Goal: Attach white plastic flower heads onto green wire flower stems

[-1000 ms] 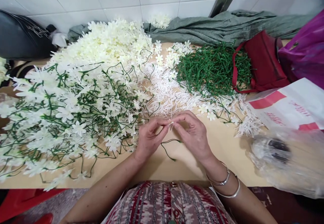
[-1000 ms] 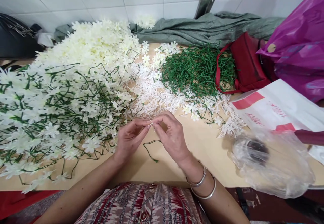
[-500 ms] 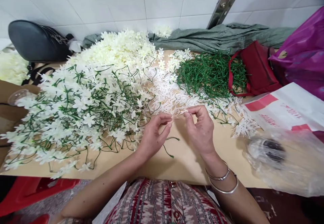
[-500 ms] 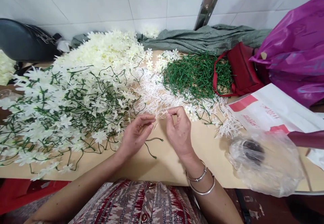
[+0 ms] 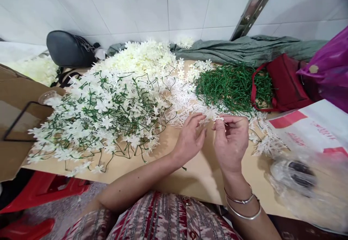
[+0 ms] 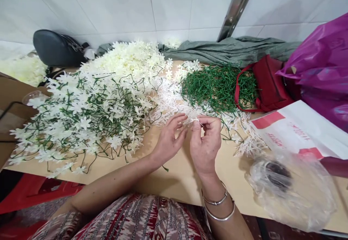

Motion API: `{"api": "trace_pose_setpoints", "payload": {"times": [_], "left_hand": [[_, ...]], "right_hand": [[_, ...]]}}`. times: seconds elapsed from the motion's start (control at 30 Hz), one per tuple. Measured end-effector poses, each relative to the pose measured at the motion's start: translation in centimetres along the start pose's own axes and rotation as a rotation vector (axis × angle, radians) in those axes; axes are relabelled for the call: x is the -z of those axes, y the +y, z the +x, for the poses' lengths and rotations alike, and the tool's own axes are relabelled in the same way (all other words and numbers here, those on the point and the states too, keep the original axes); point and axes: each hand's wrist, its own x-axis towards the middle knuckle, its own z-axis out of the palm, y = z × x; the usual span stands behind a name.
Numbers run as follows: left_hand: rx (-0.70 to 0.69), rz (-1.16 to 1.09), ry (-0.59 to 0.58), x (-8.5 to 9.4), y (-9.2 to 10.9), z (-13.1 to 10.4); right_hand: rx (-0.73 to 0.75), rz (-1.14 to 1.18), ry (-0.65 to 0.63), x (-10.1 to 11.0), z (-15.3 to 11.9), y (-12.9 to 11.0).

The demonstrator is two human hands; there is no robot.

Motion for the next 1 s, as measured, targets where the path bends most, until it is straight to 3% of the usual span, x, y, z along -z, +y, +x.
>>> {"api": "trace_pose_setpoints", "payload": {"times": [0.17,0.3,0.47,0.63,0.73,0.9,1.0], "left_hand": [[-0.208,0.259,0.100,0.1,-2.4,2.7],[-0.201,0.496,0.135,1.6,-4.9,5.0],[-0.102,0.723,0.063,2.8,-7.3,6.9],[-0.085,0.930,-0.110,3.2,-6.4,6.8],[-0.106,0.858,-0.109,3.2,-5.2,6.2],[-0.060,0.496,-0.054,2.9,-4.0,5.3],[-0.069,0.452,-0.035,2.9,-3.4,5.1]], "right_hand": [[-0.002,0.059,-0.022,0.2,0.1,0.1],[-0.020,0.086,-0.039,0.1,0.0,-0.1],[-0.038,0.075,-0.068,-0.1,0.0,0.3],[-0.059,0.049,-0.125,-0.2,0.0,0.7],[-0.065,0.053,-0.143,-0.4,-0.2,0.7],[-0.046,0.077,-0.158,-0.4,-0.3,0.7],[-0.052,0.082,-0.144,-0.4,-0.2,0.7]]}}
